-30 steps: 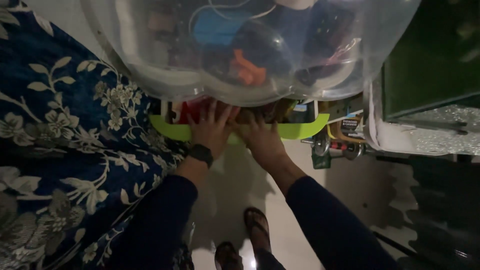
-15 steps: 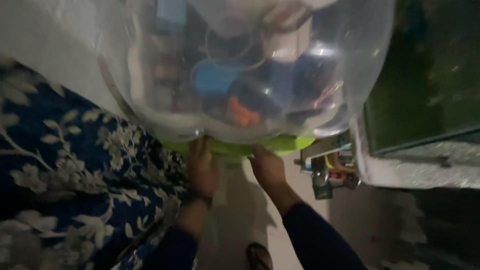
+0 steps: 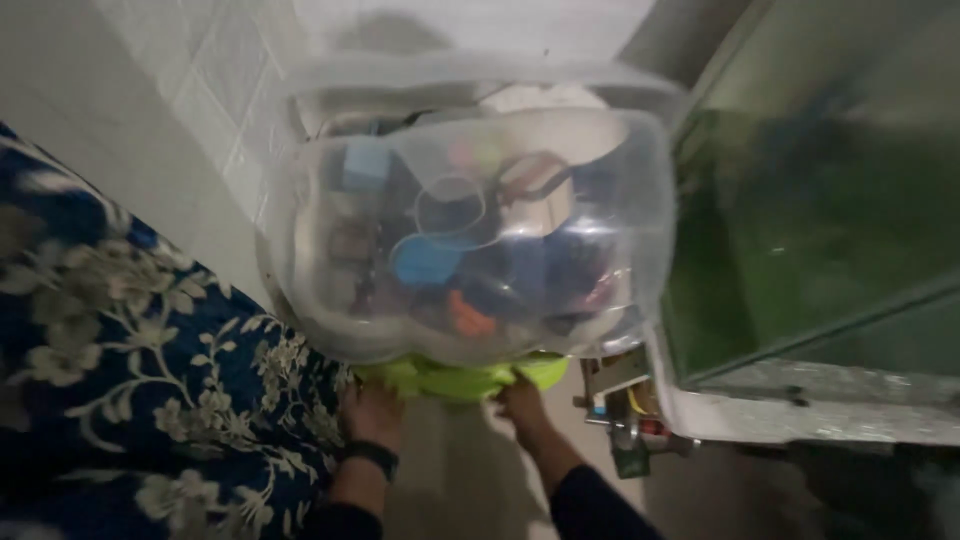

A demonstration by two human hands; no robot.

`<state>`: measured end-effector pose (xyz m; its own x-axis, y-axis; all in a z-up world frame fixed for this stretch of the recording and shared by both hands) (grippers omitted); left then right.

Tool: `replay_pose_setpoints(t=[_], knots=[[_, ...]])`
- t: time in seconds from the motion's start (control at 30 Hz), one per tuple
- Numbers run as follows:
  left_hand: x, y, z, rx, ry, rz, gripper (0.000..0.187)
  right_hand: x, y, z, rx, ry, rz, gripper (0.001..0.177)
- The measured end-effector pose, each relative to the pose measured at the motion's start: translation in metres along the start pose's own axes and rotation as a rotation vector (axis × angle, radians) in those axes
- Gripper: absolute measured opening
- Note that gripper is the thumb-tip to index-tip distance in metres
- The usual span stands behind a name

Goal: Organize a toy figure, document folders, and various personal items in a multipurpose room.

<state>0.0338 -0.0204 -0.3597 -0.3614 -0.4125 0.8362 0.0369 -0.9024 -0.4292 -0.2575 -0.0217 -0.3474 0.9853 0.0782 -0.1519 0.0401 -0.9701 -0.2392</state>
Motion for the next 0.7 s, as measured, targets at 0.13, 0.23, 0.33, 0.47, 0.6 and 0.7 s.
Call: replay_pose_setpoints(t=[0.13, 0.23, 0.33, 0.47, 0.6, 0.7], knots=[[0.006, -0.047, -0.013, -0.192, -0.321, -0.737, 0.044, 0.007, -0.089, -0.08, 0.43, 0.122, -0.008, 0.076], [0.064, -0.087, -0.014, -0.399, -0.361, -0.838, 0.037, -0.023, -0.127, -0.087, 0.473, 0.006, -0.028, 0.072], [0.132, -0.119, -0.005, -0.415, -0.162, -0.616, 0.032, -0.055, -0.135, -0.068, 0.361, -0.136, -0.03, 0.074], [0.204, -0.177, -0.012, -0.434, 0.104, -0.315, 0.028, -0.094, -0.195, -0.162, 0.191, -0.419, 0.018, 0.084], [0.242, -0.239, -0.027, -0.457, 0.339, -0.099, 0.028, -0.124, -0.267, -0.243, 0.152, -0.469, 0.141, 0.087], [0.256, -0.257, -0.049, -0.386, 0.843, -0.087, 0.02, -0.142, -0.331, -0.291, 0.104, -0.487, 0.252, 0.089]])
Point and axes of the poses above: each hand's wrist, its own y-axis towards the middle knuckle, its own x-axis out of the palm, z = x × y, the point moved 2 cm from there along y, towards the middle knuckle
